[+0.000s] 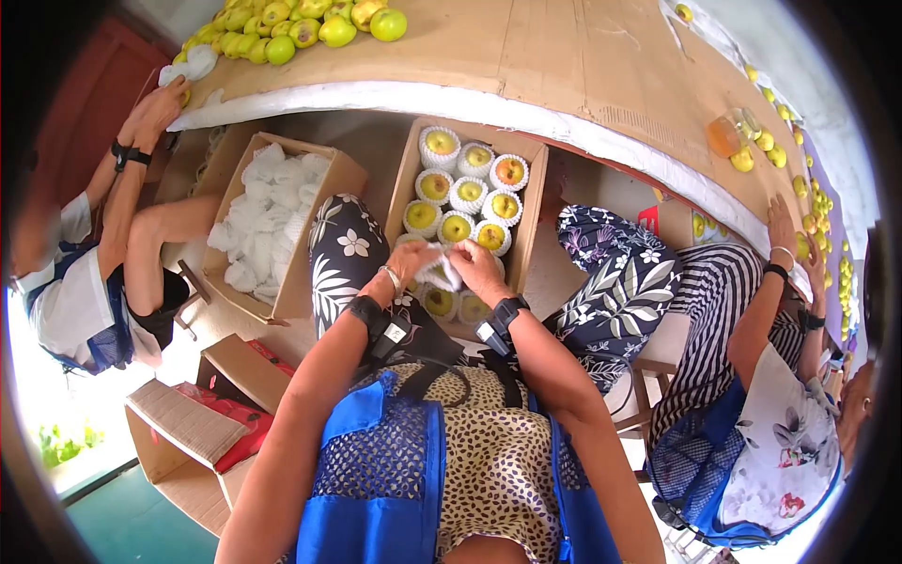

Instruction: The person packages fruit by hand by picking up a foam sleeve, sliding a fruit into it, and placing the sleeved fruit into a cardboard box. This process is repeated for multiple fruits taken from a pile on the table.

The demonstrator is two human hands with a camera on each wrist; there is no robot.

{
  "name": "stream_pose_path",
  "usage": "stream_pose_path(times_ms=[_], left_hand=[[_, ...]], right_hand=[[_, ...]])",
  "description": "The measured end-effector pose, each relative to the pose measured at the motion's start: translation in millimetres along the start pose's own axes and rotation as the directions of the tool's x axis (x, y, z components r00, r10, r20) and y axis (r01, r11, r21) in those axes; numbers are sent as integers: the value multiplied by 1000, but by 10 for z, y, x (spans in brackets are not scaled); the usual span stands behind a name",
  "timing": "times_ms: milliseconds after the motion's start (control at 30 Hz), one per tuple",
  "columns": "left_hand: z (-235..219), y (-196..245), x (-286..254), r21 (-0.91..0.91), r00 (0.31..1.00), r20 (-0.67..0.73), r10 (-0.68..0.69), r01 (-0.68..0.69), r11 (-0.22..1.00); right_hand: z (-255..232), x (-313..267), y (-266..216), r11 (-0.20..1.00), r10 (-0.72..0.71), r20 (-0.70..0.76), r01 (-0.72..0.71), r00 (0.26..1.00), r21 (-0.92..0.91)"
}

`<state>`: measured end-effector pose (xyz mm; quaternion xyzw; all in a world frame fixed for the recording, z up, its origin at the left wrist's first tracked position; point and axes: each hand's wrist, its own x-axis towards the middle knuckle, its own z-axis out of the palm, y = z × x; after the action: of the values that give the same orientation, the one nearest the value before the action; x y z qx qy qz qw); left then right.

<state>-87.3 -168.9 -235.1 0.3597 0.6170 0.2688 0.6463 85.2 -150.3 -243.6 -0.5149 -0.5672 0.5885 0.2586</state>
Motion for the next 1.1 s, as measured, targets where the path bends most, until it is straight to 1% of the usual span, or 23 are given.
stream_pose_path(times_ms=[33, 67, 100, 167, 200, 267, 300, 400, 433, 533, 567, 633, 733, 767, 833, 933, 1000, 1033, 1067, 1100], left_hand=[[43, 123, -102, -166, 990, -142, -15, -9, 986], [26, 88, -65, -162, 990, -142, 15, -38, 986], [10, 42, -18, -161, 989, -143, 43, -66, 985], [10, -74, 57, -130, 979, -170, 108, -131, 983], [6, -120, 90, -110, 979, -176, 99, -120, 987], [-5, -198, 171, -70, 978, -189, 86, -101, 992], [-3, -208, 160, 106, 967, -199, 161, -142, 984], [21, -205, 143, 316, 984, -105, 141, -102, 943], [33, -221, 147, 322, 981, -117, 152, -107, 941], [15, -191, 136, 411, 980, -130, 150, -85, 908], [2, -209, 159, 408, 970, -168, 175, -93, 908], [-48, -338, 259, 404, 944, -246, 219, -106, 909], [-67, -431, 339, 340, 928, -291, 233, -127, 932], [-55, -450, 349, 414, 916, -300, 266, -126, 901], [0, -351, 247, 554, 889, -311, 335, -116, 824], [56, -196, 137, 597, 922, -283, 263, -45, 801], [43, -176, 150, 357, 906, -340, 253, -125, 926], [50, -171, 141, 225, 900, -364, 240, -165, 960], [56, -175, 124, 145, 901, -371, 224, -182, 972], [71, -54, 41, 65, 902, -378, 211, -201, 977]], right_hand=[[-18, -9, -31, 999, 28, 37, -29, 999, 17], [-35, -21, -60, 998, 57, 75, -59, 996, 29], [-34, -34, -70, 984, 81, 147, -103, 986, 147], [-11, 10, 10, 938, 94, 191, -151, 977, 312], [5, 28, 25, 902, 96, 211, -174, 973, 394], [-28, 34, 56, 845, 182, 229, -271, 956, 460], [-47, 35, 64, 812, 225, 241, -319, 944, 488], [-38, 80, 142, 624, 278, 214, -346, 936, 701], [-40, 83, 151, 596, 208, 243, -320, 948, 736], [-64, 103, 217, 555, 198, 316, -372, 928, 744], [-96, 108, 236, 551, 190, 356, -400, 915, 732], [-150, 67, 118, 543, 174, 439, -457, 882, 704], [-174, 54, 39, 651, 207, 479, -485, 853, 584], [-188, 38, 13, 672, 224, 503, -506, 835, 541], [-188, 5, -21, 709, 260, 551, -544, 793, 449], [-141, 22, 61, 724, 255, 495, -503, 831, 471], [-153, 80, 108, 692, 233, 397, -438, 888, 574], [-164, 92, 134, 672, 227, 345, -403, 911, 621], [-176, 94, 166, 710, 278, 253, -376, 927, 595], [-192, 105, 176, 747, 320, 158, -351, 934, 564]])
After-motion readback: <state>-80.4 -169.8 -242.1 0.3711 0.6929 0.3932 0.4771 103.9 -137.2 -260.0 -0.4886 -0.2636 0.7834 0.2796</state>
